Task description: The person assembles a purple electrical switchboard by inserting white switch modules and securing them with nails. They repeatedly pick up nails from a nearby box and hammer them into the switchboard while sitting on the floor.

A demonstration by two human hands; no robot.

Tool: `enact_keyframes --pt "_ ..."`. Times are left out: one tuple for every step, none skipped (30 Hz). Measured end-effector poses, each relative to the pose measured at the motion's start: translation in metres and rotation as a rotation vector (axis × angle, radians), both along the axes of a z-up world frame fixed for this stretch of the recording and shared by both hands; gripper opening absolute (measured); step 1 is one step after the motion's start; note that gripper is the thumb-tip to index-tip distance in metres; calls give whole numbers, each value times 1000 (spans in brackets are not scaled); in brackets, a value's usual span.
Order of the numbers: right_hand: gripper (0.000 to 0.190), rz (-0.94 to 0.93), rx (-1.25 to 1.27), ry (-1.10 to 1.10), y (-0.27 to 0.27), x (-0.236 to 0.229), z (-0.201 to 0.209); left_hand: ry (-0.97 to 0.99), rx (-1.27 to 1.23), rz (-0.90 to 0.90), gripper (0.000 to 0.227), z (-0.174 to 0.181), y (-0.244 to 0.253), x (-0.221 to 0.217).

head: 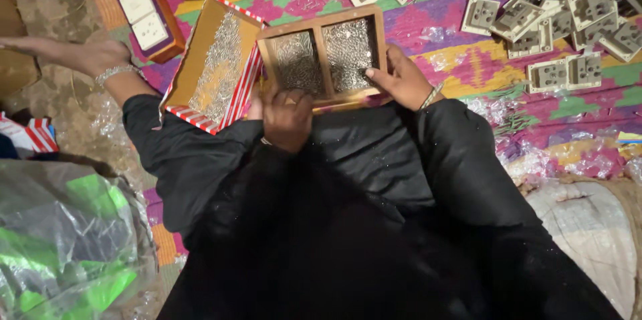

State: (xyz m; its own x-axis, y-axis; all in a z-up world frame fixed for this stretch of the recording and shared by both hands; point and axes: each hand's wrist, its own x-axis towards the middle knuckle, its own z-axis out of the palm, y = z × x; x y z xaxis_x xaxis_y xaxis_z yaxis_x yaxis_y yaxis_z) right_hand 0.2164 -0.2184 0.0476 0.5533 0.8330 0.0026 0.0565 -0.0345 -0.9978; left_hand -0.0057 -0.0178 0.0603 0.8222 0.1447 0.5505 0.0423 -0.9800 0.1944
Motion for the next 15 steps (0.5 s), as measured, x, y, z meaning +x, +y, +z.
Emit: enact_keyframes --pt "51 -19 -82 -24 4 5 3 23 -1 -10 14 6 1 4" --pt "46 -35 -173 -28 5 3 3 45 18 4 12 10 1 8" --pt "42 -48 -264 -33 5 -1 3 66 38 17 9 14 0 10" --pt "41 -83 -278 -139 5 0 3 67 66 29 7 17 -1 15" --pt "40 -118 -291 -246 5 -1 4 39 63 30 6 21 -2 18" --pt "39 -153 -297 -364 7 5 6 -1 66 34 6 25 -3 21" --pt "39 -162 -250 -336 6 11 9 -42 69 37 5 26 -3 27" --pt "39 -172 -216 -290 -3 5 8 -36 71 25 5 26 -5 25" --pt "38 -182 -182 -243 -9 2 6 -30 73 13 4 25 -7 23" --pt "39 -192 -115 -378 -10 5 5 -28 78 8 4 23 -6 24" --pt "39 -199 -45 -512 -9 10 4 -67 101 15 5 20 -4 28" --pt "39 -196 23 -630 -8 6 1 -91 122 25 7 18 -2 28" --pt "36 -218 -105 -468 -4 4 -2 -114 143 35 9 17 -1 28" --pt "33 -241 -230 -311 1 6 -4 -15 125 32 6 17 1 30" --pt "31 -257 -352 -152 3 4 -6 84 108 30 6 20 1 29"
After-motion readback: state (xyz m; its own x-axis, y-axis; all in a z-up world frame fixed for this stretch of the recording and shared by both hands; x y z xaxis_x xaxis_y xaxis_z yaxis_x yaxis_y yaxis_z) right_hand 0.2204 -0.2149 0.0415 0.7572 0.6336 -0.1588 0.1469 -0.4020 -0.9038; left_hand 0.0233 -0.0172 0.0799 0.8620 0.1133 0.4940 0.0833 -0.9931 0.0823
